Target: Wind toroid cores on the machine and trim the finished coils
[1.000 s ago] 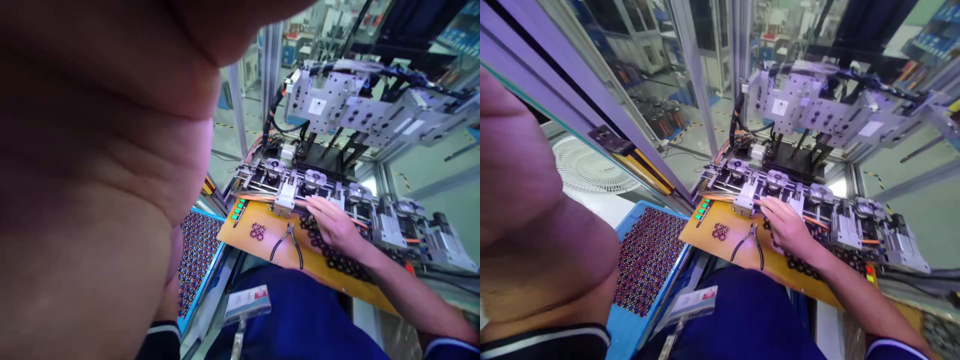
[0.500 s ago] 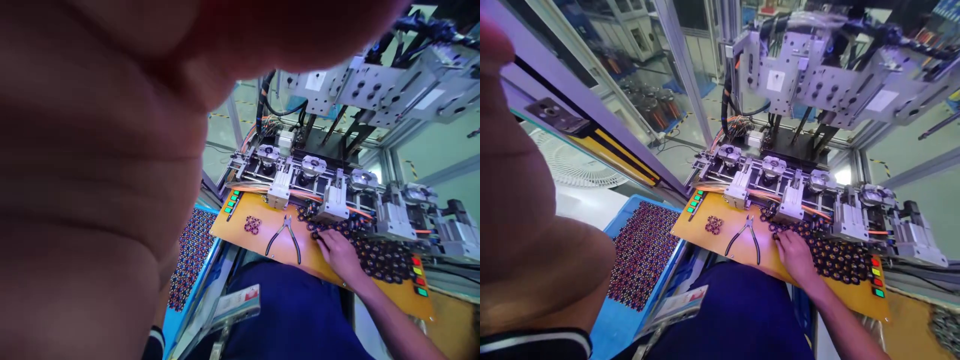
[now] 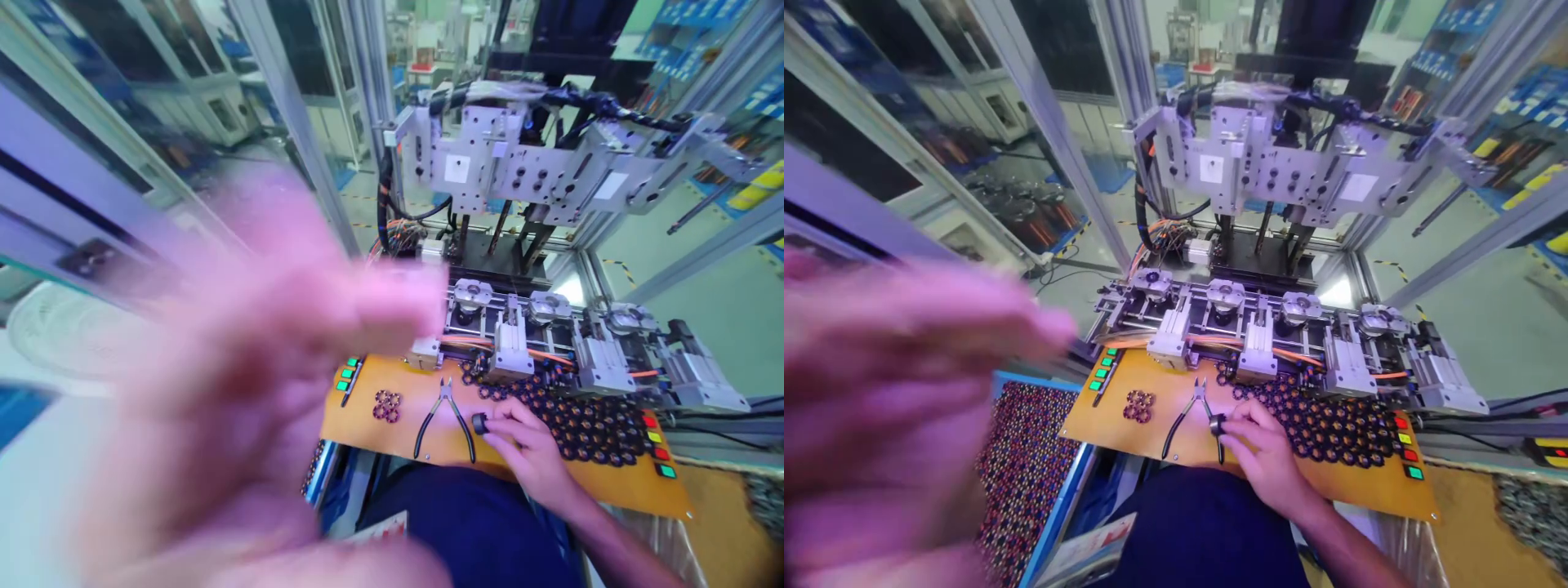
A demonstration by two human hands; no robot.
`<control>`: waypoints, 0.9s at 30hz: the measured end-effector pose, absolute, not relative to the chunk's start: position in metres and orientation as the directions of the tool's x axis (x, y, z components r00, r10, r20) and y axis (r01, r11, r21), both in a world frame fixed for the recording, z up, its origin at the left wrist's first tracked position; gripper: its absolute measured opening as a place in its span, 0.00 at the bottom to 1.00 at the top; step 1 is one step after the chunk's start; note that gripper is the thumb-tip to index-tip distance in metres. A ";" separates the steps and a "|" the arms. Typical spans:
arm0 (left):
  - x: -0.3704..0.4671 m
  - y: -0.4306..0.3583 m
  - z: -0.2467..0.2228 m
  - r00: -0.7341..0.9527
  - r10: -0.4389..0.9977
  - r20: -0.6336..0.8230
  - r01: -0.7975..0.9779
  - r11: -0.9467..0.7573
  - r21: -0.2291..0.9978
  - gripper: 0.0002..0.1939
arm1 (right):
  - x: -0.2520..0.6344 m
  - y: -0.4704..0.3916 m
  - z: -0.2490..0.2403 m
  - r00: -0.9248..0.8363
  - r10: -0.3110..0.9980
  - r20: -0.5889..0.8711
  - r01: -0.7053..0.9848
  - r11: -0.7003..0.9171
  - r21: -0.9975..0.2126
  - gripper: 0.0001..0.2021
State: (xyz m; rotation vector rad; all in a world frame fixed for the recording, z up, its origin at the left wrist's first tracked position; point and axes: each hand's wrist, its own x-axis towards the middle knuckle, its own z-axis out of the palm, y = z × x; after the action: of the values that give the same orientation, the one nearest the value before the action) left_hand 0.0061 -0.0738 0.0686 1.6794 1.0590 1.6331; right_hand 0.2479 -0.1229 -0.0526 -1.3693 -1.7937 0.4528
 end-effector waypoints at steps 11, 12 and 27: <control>0.036 -0.059 0.011 0.547 0.697 0.464 0.159 -0.631 0.759 0.17 | 0.222 -0.107 0.007 -0.111 0.908 0.405 0.186 0.419 -0.889 0.12; 0.036 -0.060 0.011 0.528 0.670 0.522 0.159 -0.681 0.715 0.18 | 0.222 -0.104 0.007 -0.122 0.918 0.377 0.165 0.394 -0.904 0.10; -0.005 -0.054 -0.063 0.211 0.761 0.613 0.527 -0.617 0.585 0.25 | 0.268 0.011 0.035 -0.349 0.810 0.472 0.586 0.581 -0.564 0.08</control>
State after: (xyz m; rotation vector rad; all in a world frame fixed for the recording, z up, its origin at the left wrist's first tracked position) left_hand -0.0051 -0.0541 -0.0635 2.2374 1.2212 1.3623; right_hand 0.2680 0.0113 0.0353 -1.1078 -2.0690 0.3847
